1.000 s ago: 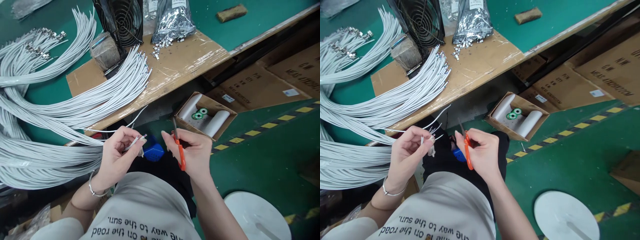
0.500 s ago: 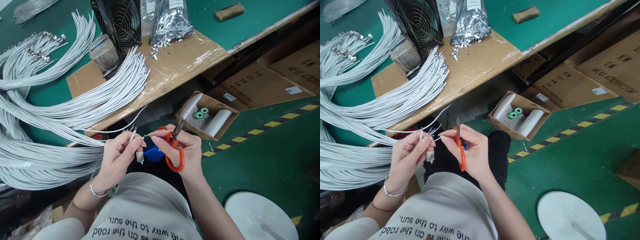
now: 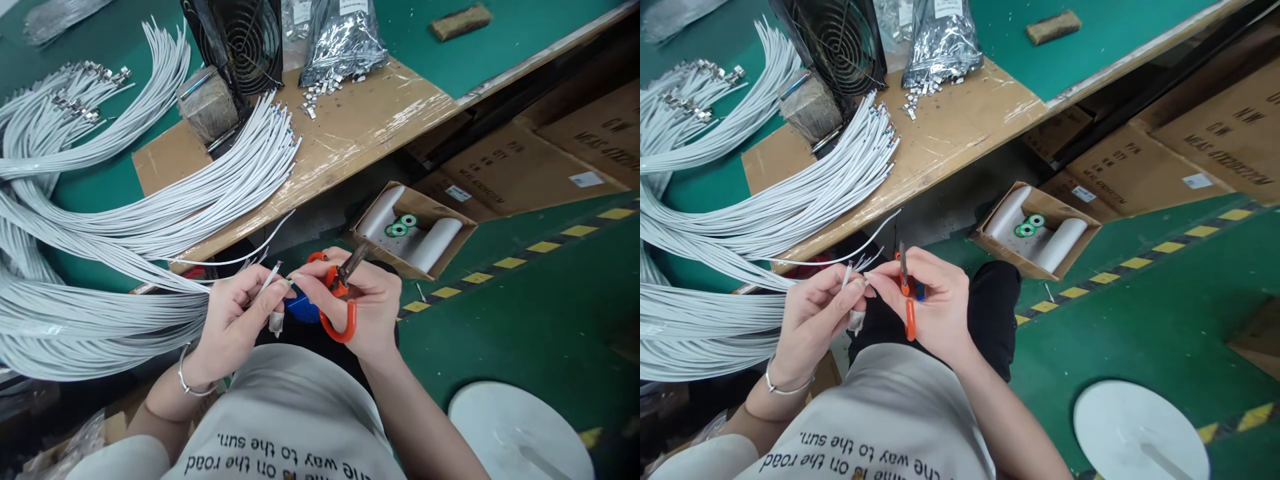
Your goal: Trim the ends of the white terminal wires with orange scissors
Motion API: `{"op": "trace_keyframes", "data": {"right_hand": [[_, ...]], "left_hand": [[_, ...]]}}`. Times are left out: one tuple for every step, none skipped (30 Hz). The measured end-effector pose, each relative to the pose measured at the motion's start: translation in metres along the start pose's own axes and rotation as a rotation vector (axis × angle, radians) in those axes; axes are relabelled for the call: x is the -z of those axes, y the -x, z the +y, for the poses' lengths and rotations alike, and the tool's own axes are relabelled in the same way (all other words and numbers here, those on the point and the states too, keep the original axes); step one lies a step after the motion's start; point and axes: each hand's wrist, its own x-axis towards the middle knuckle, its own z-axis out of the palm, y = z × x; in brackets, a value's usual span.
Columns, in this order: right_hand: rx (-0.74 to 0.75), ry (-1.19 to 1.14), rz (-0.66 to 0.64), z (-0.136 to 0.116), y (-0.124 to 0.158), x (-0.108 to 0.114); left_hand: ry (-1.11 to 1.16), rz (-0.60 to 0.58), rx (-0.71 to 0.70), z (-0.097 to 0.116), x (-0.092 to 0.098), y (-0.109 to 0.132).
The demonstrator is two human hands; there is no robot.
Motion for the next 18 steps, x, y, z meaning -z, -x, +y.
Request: {"op": "trace_keyframes", "data": {"right_hand": [[0.051, 0.030, 0.021, 0.0011, 0.0003, -0.0007], [0.091, 0.059, 0.045, 0.0023, 0.0003, -0.0011], [0.112, 0.081, 0.079, 0.0035, 0.0001, -0.0008], [0.105, 0.093, 0.126, 0.0047, -0.0003, 0.0000], [0.072, 0.090, 0.176, 0.0059, -0.0010, 0.0013], [0.021, 0.076, 0.219, 0.0068, -0.0016, 0.0030], [-0.034, 0.058, 0.245, 0.0073, -0.0022, 0.0047], [-0.083, 0.039, 0.243, 0.0073, -0.0026, 0.0063], [-0.120, 0.020, 0.219, 0.0068, -0.0025, 0.0073], [-0.143, 0.005, 0.178, 0.0057, -0.0021, 0.0076], [-0.151, -0.006, 0.132, 0.0041, -0.0014, 0.0072], [-0.148, -0.013, 0.092, 0.0024, -0.0004, 0.0061], [-0.134, -0.015, 0.058, 0.0007, 0.0007, 0.0045], [-0.112, -0.012, 0.037, -0.0007, 0.0018, 0.0027], [-0.089, -0.006, 0.030, -0.0015, 0.0028, 0.0011], [-0.071, 0.005, 0.036, -0.0017, 0.0036, 0.0000], [-0.065, 0.017, 0.061, -0.0013, 0.0041, -0.0002], [-0.069, 0.028, 0.107, -0.0002, 0.0044, 0.0007]], "left_hand": [[-0.006, -0.006, -0.004, 0.0005, 0.0002, -0.0001], [-0.007, -0.012, -0.008, 0.0010, 0.0004, -0.0002], [-0.004, -0.018, -0.007, 0.0017, 0.0006, -0.0003], [0.002, -0.023, -0.003, 0.0023, 0.0007, -0.0004], [0.010, -0.028, 0.003, 0.0027, 0.0008, -0.0006], [0.020, -0.031, 0.009, 0.0028, 0.0009, -0.0008], [0.030, -0.032, 0.014, 0.0027, 0.0008, -0.0012], [0.041, -0.031, 0.014, 0.0021, 0.0006, -0.0015], [0.050, -0.028, 0.009, 0.0013, 0.0003, -0.0020], [0.054, -0.022, 0.000, 0.0001, 0.0000, -0.0023], [0.052, -0.014, -0.013, -0.0011, -0.0004, -0.0026], [0.046, -0.005, -0.026, -0.0023, -0.0008, -0.0028], [0.038, 0.001, -0.037, -0.0034, -0.0012, -0.0027], [0.031, 0.005, -0.046, -0.0043, -0.0015, -0.0026], [0.024, 0.007, -0.050, -0.0048, -0.0017, -0.0025], [0.018, 0.006, -0.053, -0.0051, -0.0018, -0.0025], [0.014, 0.008, -0.058, -0.0052, -0.0019, -0.0028], [0.009, 0.010, -0.071, -0.0051, -0.0018, -0.0036]]}}
